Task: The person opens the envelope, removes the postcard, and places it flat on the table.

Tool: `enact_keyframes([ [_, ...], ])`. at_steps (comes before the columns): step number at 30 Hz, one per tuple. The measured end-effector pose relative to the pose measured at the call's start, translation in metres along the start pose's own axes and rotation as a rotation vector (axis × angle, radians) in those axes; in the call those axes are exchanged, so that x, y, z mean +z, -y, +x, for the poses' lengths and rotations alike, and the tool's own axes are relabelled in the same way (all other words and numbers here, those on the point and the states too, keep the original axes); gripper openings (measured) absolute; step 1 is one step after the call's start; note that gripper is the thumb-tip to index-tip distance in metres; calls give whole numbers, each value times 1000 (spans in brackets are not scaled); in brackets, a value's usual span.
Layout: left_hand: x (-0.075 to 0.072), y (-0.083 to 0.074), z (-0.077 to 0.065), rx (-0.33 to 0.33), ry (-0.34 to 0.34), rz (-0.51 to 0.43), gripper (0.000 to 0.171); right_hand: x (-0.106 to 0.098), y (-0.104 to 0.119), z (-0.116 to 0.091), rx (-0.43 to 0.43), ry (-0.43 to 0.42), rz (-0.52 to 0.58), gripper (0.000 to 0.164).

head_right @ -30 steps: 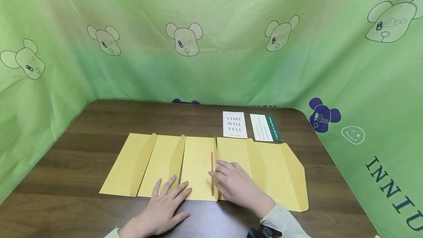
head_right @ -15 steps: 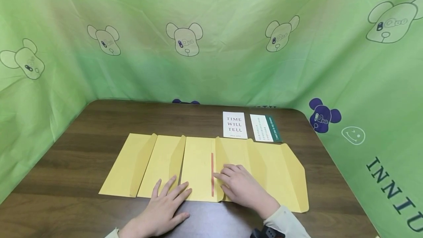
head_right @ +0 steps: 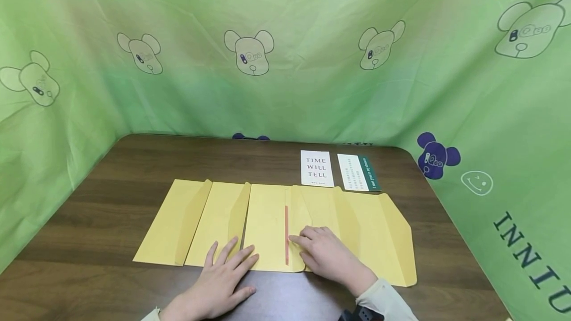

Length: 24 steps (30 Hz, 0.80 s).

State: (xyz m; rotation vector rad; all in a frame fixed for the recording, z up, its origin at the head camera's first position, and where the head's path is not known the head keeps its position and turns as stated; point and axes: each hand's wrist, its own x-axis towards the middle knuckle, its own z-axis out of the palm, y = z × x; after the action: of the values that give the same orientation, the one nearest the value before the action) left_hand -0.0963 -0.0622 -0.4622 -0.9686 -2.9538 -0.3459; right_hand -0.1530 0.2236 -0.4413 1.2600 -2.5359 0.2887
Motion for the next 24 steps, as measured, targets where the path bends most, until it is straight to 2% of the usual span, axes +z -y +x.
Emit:
enact_keyframes([
  [9, 0, 0, 0, 0, 4, -3, 58, 3, -1, -1, 23, 25, 29, 35],
  [24, -2, 0, 1, -4, 31, -38, 58, 7, -3, -1, -24, 5, -39, 33],
])
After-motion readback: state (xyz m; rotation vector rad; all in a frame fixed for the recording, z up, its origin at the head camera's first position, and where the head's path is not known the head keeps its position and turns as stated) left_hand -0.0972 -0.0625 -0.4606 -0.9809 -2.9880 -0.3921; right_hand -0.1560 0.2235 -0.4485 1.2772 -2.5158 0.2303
